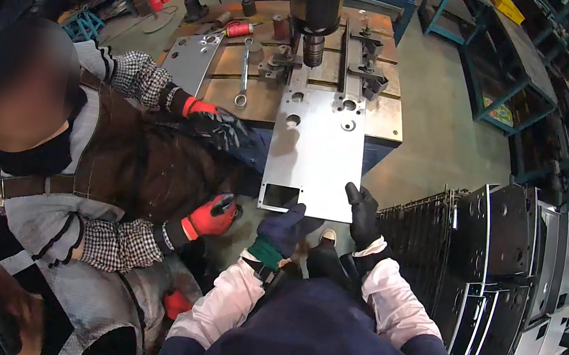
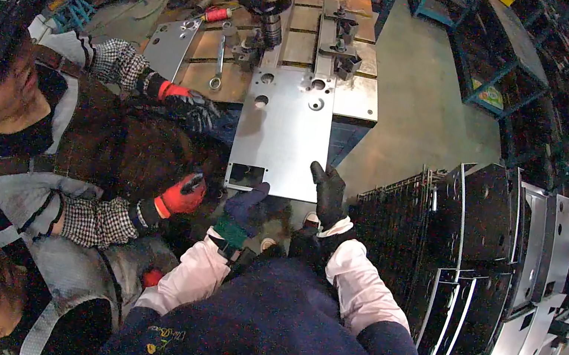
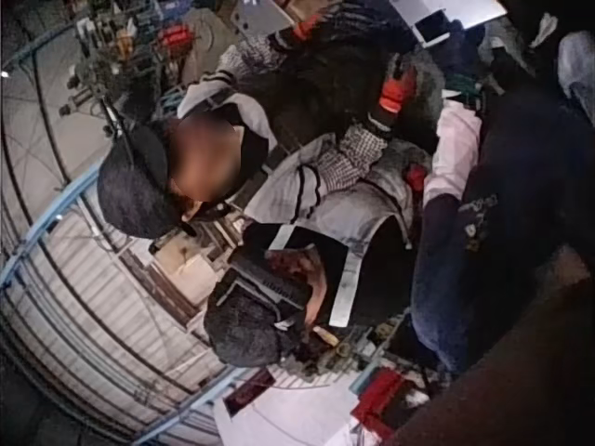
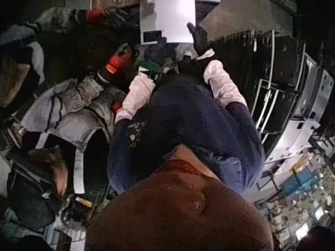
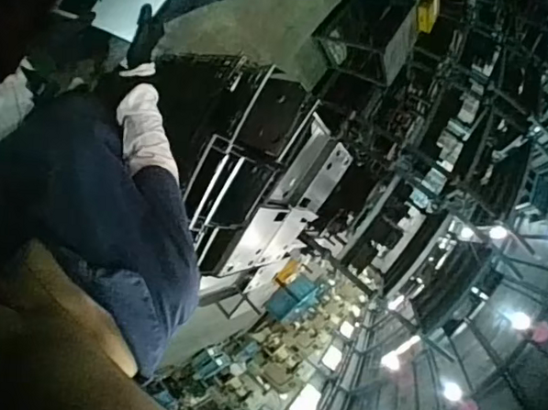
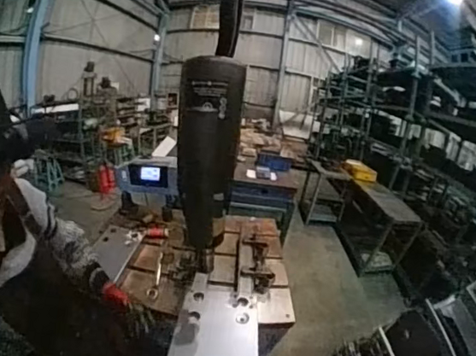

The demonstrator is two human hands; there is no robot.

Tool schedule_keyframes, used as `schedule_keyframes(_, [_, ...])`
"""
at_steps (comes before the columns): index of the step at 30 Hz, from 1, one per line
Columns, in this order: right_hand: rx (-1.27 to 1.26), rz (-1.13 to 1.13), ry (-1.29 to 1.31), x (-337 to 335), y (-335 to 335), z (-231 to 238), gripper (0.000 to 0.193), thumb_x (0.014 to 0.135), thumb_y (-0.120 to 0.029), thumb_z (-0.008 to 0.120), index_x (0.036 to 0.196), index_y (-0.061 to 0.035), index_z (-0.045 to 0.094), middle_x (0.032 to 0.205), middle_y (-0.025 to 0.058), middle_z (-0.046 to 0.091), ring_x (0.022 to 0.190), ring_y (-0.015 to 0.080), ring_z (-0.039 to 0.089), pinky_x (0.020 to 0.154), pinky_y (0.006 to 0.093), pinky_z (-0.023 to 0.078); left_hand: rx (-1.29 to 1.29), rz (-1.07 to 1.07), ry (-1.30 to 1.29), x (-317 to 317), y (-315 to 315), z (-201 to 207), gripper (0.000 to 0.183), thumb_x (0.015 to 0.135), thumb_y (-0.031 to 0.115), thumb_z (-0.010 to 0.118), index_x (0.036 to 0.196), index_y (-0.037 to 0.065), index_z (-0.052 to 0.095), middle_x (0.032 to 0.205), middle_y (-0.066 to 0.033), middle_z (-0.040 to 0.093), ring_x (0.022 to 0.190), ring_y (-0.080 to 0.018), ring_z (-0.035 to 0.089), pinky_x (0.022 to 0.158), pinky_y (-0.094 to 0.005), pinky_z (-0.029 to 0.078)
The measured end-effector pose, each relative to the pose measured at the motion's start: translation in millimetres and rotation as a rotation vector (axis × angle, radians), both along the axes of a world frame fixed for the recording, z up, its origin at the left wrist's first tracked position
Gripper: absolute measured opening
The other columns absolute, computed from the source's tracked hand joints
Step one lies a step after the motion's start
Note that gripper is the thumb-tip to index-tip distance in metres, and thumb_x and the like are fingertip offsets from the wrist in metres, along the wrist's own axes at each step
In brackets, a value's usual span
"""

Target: Position and secure a metal plate under an industrial press for marking or joining.

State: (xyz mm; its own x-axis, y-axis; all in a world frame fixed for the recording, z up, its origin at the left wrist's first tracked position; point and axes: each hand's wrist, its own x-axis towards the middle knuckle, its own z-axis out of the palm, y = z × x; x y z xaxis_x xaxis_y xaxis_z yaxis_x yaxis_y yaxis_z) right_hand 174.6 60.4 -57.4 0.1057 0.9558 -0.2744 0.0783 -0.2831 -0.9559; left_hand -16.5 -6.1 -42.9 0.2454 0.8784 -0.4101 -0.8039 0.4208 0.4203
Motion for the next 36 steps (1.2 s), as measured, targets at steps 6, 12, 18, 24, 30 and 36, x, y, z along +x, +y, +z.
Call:
schedule_keyframes(6, [-0.013,-0.015,-0.011,-7.7,6.2,17.2,0.04,0.089,-0.037,0.06,0.086,0.0023,0.062,0.073,0.0057,0.058,0.07,0.0151,0.049,0.066,0.0329,0.041,-0.006,-0.041,0.049,0.2,6.0,-19.9,0.038,0.094,0.021,0.056,0.124,-0.003,0.051,0.12,-0.018,0.059,0.107,-0.0314,0.06,0.095,-0.0423,0.05])
schedule_keyframes(12, [-0.1,0.028,-0.182,-8.7,28.1,22.3,0.046,0.092,-0.04,0.053,0.077,0.0034,0.054,0.07,0.0082,0.054,0.068,0.0164,0.048,0.065,0.036,0.04,0.028,-0.062,0.094,1.1,16.7,-45.6,0.038,0.095,0.026,0.056,0.124,0.001,0.053,0.117,-0.0179,0.061,0.106,-0.0307,0.061,0.094,-0.0422,0.05])
schedule_keyframes(18, [-0.044,0.048,-0.063,-4.2,43.4,-4.1,0.043,0.093,-0.037,0.052,0.081,0.0036,0.058,0.073,0.0085,0.058,0.069,0.0164,0.051,0.066,0.0361,0.043,-0.083,-0.125,-0.001,-6.1,23.7,-28.6,0.042,0.095,0.031,0.057,0.126,0.002,0.052,0.119,-0.0161,0.061,0.106,-0.0283,0.061,0.094,-0.0413,0.051])
schedule_keyframes(24, [-0.099,-0.031,0.044,0.4,48.6,-32.9,0.047,0.088,-0.041,0.062,0.062,-0.0021,0.054,0.061,-0.0006,0.047,0.061,0.0127,0.037,0.057,0.0356,0.033,-0.038,-0.236,0.258,-6.3,24.3,2.5,0.051,0.098,0.041,0.048,0.129,0.001,0.05,0.12,-0.015,0.06,0.108,-0.0269,0.06,0.095,-0.0408,0.048])
schedule_keyframes(30, [0.12,0.083,-0.121,4.1,42.7,-17.2,0.045,0.09,-0.038,0.06,0.067,0.0004,0.059,0.063,0.0014,0.053,0.062,0.012,0.044,0.059,0.0364,0.038,-0.09,-0.151,-0.006,-44.0,-0.9,-23.8,0.048,0.1,0.038,0.041,0.135,0.004,0.043,0.127,-0.012,0.057,0.111,-0.027,0.059,0.095,-0.0383,0.048])
schedule_keyframes(36, [0.055,0.058,0.127,-8.1,32.5,17.8,0.039,0.09,-0.036,0.059,0.084,0.002,0.065,0.073,0.0028,0.062,0.066,0.0138,0.054,0.064,0.0353,0.044,0.493,-0.185,1.536,-118.6,4.4,-53.5,0.052,0.094,0.021,0.053,0.14,0.004,0.036,0.128,-0.0171,0.055,0.115,-0.0306,0.055,0.097,-0.039,0.044])
